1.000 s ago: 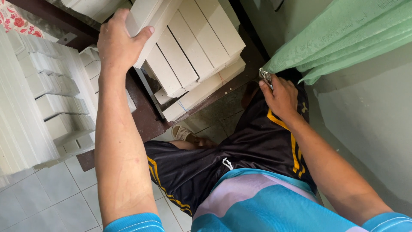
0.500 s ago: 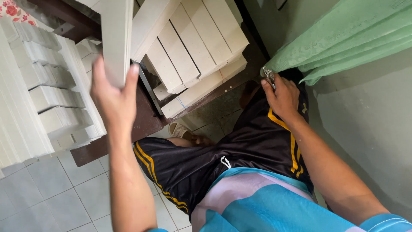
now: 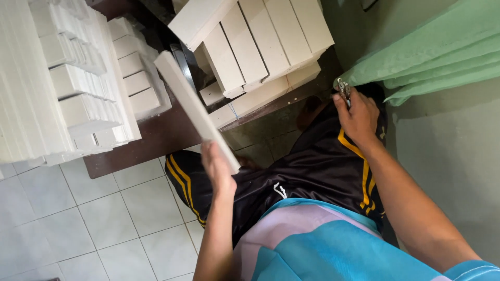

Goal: Using a manual hole puncher to create holes in stacks of cardboard sheets.

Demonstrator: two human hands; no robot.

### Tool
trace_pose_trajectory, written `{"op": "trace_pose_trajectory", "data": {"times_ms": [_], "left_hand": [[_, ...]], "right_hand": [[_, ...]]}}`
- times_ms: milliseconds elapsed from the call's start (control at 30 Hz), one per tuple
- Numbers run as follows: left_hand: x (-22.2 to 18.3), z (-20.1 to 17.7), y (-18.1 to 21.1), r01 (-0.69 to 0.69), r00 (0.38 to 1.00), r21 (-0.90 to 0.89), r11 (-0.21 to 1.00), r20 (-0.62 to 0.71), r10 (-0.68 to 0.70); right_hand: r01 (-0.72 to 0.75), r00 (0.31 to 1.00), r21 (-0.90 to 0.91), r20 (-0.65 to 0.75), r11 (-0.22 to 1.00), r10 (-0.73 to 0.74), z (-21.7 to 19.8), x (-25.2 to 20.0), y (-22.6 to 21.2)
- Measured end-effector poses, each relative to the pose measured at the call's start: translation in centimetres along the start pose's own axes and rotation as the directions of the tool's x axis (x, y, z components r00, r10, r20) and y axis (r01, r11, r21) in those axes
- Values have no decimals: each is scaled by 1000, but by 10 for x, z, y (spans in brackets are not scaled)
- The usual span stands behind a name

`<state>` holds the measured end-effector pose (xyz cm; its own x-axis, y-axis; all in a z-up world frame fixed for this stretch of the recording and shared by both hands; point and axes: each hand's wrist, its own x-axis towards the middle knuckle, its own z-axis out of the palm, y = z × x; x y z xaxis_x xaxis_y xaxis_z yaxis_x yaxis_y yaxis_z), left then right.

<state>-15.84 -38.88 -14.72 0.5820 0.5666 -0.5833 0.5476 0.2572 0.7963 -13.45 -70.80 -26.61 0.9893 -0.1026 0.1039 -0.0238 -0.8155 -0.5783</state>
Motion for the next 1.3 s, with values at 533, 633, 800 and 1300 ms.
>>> {"op": "trace_pose_trajectory", "data": {"times_ms": [533, 633, 800, 1300], "left_hand": [[56, 56, -99, 437, 832, -488, 756, 538, -134], [53, 62, -94, 459, 775, -481, 748, 628, -72], [66, 68, -103, 420, 803, -485, 767, 592, -65], [95, 36, -109, 565, 606, -416, 713, 795, -16]], "right_hand": [[4, 1000, 0, 4, 1000, -4, -11, 0, -19], [-7, 1000, -11, -3, 1000, 7, -12, 0, -24], [-5, 996, 73, 90, 997, -1, -24, 0, -33], [-449, 682, 259, 717, 855, 141, -5, -44, -103]]}}
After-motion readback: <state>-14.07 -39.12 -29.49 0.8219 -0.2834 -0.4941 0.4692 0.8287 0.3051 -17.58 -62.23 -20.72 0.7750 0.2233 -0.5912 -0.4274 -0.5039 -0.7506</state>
